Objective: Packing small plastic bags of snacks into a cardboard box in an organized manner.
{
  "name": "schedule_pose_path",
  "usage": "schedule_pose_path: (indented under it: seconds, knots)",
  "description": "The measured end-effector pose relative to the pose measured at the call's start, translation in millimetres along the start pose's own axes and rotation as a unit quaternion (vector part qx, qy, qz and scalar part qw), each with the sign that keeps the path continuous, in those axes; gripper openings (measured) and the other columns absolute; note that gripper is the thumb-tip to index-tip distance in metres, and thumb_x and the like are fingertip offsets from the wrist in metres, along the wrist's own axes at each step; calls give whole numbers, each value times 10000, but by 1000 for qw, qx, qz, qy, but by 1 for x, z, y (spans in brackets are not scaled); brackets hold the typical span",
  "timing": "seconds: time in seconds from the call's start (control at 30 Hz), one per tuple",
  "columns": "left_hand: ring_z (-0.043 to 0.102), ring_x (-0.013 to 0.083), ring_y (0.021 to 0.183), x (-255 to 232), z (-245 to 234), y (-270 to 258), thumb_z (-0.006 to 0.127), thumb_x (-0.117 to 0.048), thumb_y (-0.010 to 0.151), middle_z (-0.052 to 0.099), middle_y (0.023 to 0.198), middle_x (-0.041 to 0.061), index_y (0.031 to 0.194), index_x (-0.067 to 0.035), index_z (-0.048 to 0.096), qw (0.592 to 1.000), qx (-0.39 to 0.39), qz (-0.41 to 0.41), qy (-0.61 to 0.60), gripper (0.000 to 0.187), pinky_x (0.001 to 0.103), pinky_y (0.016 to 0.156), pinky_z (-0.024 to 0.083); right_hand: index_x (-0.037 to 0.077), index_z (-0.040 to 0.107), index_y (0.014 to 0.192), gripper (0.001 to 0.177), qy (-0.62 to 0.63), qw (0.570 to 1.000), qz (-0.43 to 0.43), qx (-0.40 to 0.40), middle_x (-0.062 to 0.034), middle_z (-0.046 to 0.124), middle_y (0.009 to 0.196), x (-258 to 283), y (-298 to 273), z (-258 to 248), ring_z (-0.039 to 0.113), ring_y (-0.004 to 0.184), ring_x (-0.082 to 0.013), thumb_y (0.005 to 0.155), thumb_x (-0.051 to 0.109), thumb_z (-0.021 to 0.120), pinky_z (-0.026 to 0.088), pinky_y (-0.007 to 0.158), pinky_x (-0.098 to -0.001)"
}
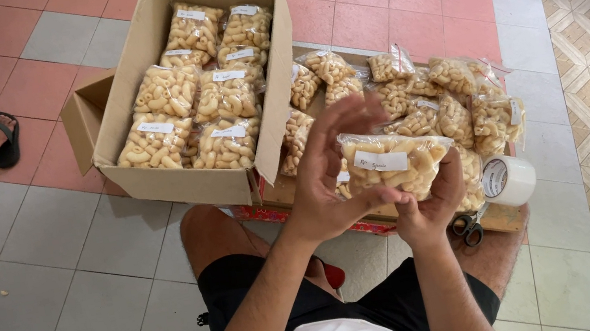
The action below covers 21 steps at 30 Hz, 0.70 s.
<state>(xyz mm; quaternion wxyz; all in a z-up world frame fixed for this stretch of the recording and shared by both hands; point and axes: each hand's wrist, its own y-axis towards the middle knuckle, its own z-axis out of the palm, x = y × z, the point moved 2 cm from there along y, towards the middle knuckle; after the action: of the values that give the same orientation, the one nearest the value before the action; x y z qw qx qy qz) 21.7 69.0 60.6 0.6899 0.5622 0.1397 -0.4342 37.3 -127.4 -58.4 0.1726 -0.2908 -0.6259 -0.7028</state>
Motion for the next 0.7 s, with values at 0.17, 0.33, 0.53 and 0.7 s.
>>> schedule_pose_path:
  seconds: [0.17,0.33,0.53,0.7]
  knots:
    - [676,352,1331,-1,17,-14,949,-145,793,713,1367,239,1493,36,542,998,-40,-52,0,829,497,1206,495,-86,462,1372,835,15,998,16,-66,-133,574,1095,42,8,38,592,973,-158,942,578,728,561,960,-408]
    - [639,354,1384,-4,28,-14,896,-147,862,694,1399,237,1430,58,567,995,-86,-32,36,688,503,1216,474,-50,426,1487,770,7,996,32,-81,-126,558,1202,38,13,38,555,1033,-130,1044,551,612,565,991,-387]
    - [631,409,1393,-23,5,-10,883,-150,909,583,1539,200,1399,-93,677,987,-45,8,153,535,546,1183,538,-14,164,1599,928,-3,993,9,115,-271,509,1479,77,70,53,590,1286,-332,1048,681,439,481,1147,-504]
    - [706,333,1314,-25,-14,-14,840,-126,961,731,1378,69,1457,-159,673,964,1,37,265,524,534,1122,584,46,359,1516,718,-218,926,-247,185,-284,395,1536,102,93,36,464,1429,-486,994,280,792,432,1189,-623]
